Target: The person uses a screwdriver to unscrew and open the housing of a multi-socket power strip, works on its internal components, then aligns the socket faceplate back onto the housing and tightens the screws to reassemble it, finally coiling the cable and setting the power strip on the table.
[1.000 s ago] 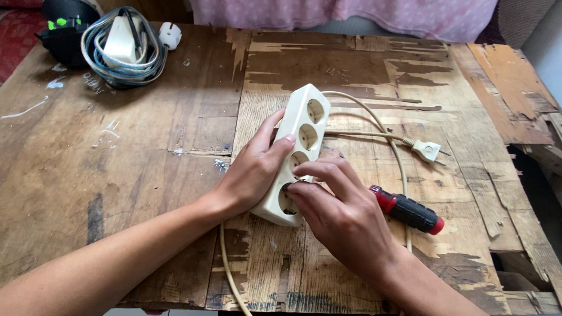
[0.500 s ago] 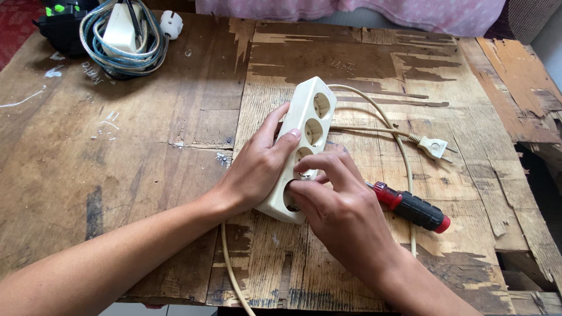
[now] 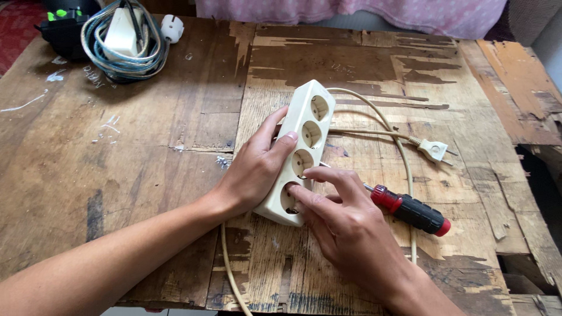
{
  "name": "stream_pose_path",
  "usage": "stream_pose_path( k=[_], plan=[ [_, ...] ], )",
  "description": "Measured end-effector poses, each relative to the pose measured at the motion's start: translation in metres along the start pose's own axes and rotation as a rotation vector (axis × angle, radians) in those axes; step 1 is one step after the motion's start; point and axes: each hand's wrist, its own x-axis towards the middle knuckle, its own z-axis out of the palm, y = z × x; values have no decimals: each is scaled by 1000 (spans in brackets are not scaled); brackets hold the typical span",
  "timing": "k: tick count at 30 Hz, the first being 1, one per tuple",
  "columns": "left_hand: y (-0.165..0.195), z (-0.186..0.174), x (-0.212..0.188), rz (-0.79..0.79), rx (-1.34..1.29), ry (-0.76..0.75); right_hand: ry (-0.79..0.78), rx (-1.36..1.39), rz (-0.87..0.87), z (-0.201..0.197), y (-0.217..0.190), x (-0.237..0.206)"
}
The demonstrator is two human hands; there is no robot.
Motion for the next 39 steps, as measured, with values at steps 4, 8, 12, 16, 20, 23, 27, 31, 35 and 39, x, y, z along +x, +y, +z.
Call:
stream_pose_path(
  k=[4,8,12,16,20,23,27,31,35,39],
  plan=[
    [3,1,1,-124,-1,-38,104,-94,8,-24,5,0],
    [2,1,1,-129,23,-40,24,-451,182,-67,31,-15],
    [1,2,1,-178,-29,-47,-172,-610,273,-81,63,-42],
    [2,1,0,-86,-42,-32,-106,-484,329,-77,65,-53],
    [2,1,-2,-89,-64,10,94,-431,368,-90,42,-47],
    [2,0,-3,-62,-73,-7,153,-328,287,-105,22,-49],
    [-2,-1,-3,4,-175,-86,61,-304,228,-108,12,-58],
    [-6,-2,-2,18,-117,-81,58,-306,222,-100,16,-65],
    [-7,0,-3,-19,-108,-92,45,-354,203,-93,23,-65],
    [-4,0,-4,-19,-55,-67,29,-333,145,-89,35,-65]
  ],
)
